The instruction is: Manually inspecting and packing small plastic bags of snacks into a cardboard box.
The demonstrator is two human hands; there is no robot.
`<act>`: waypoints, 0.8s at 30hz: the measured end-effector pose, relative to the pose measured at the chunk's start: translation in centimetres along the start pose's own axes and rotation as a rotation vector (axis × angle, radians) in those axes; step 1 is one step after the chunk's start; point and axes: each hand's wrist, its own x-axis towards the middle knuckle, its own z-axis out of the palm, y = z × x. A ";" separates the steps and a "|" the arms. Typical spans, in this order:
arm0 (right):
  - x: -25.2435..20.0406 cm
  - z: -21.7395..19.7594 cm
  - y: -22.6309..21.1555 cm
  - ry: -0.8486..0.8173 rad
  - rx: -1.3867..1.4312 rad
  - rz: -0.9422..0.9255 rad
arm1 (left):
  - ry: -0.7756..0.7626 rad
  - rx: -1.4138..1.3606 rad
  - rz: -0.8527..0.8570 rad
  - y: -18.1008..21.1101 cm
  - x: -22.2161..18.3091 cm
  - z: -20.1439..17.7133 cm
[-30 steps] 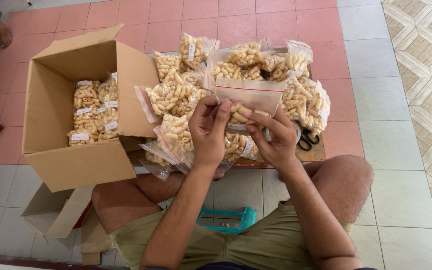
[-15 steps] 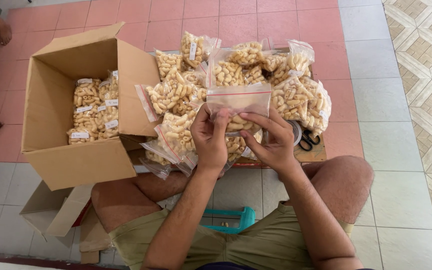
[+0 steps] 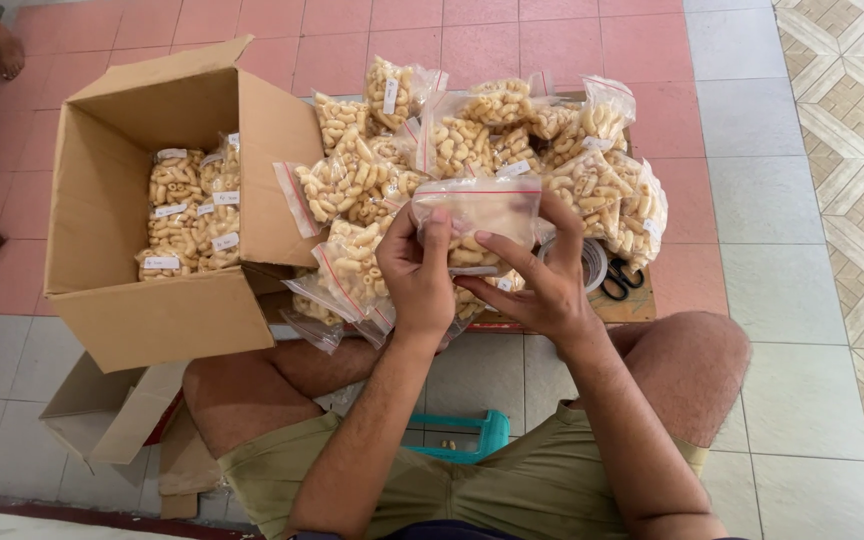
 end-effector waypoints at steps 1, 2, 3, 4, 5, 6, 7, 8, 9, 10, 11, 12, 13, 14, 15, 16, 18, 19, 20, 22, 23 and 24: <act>-0.3 -0.1 0.2 -0.001 0.001 -0.001 | 0.001 0.000 0.000 0.3 0.1 0.0; -0.6 -0.2 0.4 0.000 -0.082 -0.060 | 0.000 -0.001 -0.034 0.5 0.1 0.1; -0.9 -0.2 0.5 0.000 -0.163 -0.119 | 0.000 0.000 -0.069 0.8 0.1 0.1; -1.1 -0.3 0.8 -0.001 -0.162 -0.119 | 0.001 0.001 -0.069 1.2 0.1 0.1; -1.3 -0.3 1.0 -0.005 -0.196 -0.155 | -0.002 0.004 -0.071 1.5 0.1 0.2; -1.5 -0.4 1.2 -0.009 -0.231 -0.191 | -0.005 0.008 -0.072 1.8 0.0 0.3; -1.0 -0.4 1.0 -0.011 -0.229 -0.192 | -0.003 0.008 -0.072 1.4 0.0 0.1; -0.5 -0.5 0.8 -0.020 -0.183 -0.182 | -0.006 0.000 -0.077 1.0 0.0 -0.1; 0.0 -0.5 0.6 -0.030 -0.135 -0.172 | -0.008 -0.008 -0.081 0.6 0.0 -0.3; 0.2 -0.4 0.5 -0.032 -0.133 -0.173 | -0.005 -0.008 -0.081 0.8 0.1 -0.3; 0.5 -0.4 0.4 -0.038 -0.083 -0.162 | -0.010 -0.012 -0.093 1.0 0.2 -0.3; 0.7 -0.4 0.4 -0.045 -0.032 -0.150 | -0.015 -0.017 -0.104 1.1 0.3 -0.3; 0.7 -0.3 0.3 -0.045 -0.032 -0.150 | -0.015 -0.017 -0.104 0.7 0.2 -0.5; 0.7 -0.2 0.2 -0.046 0.014 -0.133 | 0.006 -0.007 -0.120 0.2 0.1 -0.7; 0.7 -0.2 0.2 -0.047 0.060 -0.115 | 0.025 0.004 -0.136 -0.3 0.0 -0.9; 0.5 -0.2 0.4 -0.048 0.060 -0.114 | 0.026 0.004 -0.138 0.2 0.1 -0.6; 0.0 -0.1 0.8 -0.043 0.066 -0.089 | 0.040 0.020 -0.161 1.2 0.3 -0.2; -0.2 -0.1 1.0 -0.044 0.066 -0.090 | 0.041 0.020 -0.161 1.4 0.2 -0.1; -0.4 -0.2 1.2 -0.048 0.065 -0.069 | 0.046 0.017 -0.171 1.5 0.1 0.0; -1.0 -0.3 1.5 -0.052 0.065 -0.051 | 0.051 0.014 -0.179 1.7 -0.1 0.1; -1.4 -0.5 1.4 -0.042 0.096 0.025 | 0.026 0.004 -0.129 1.7 -0.2 0.0; -1.7 -0.7 1.3 -0.032 0.126 0.101 | 0.001 -0.007 -0.080 1.7 -0.2 0.0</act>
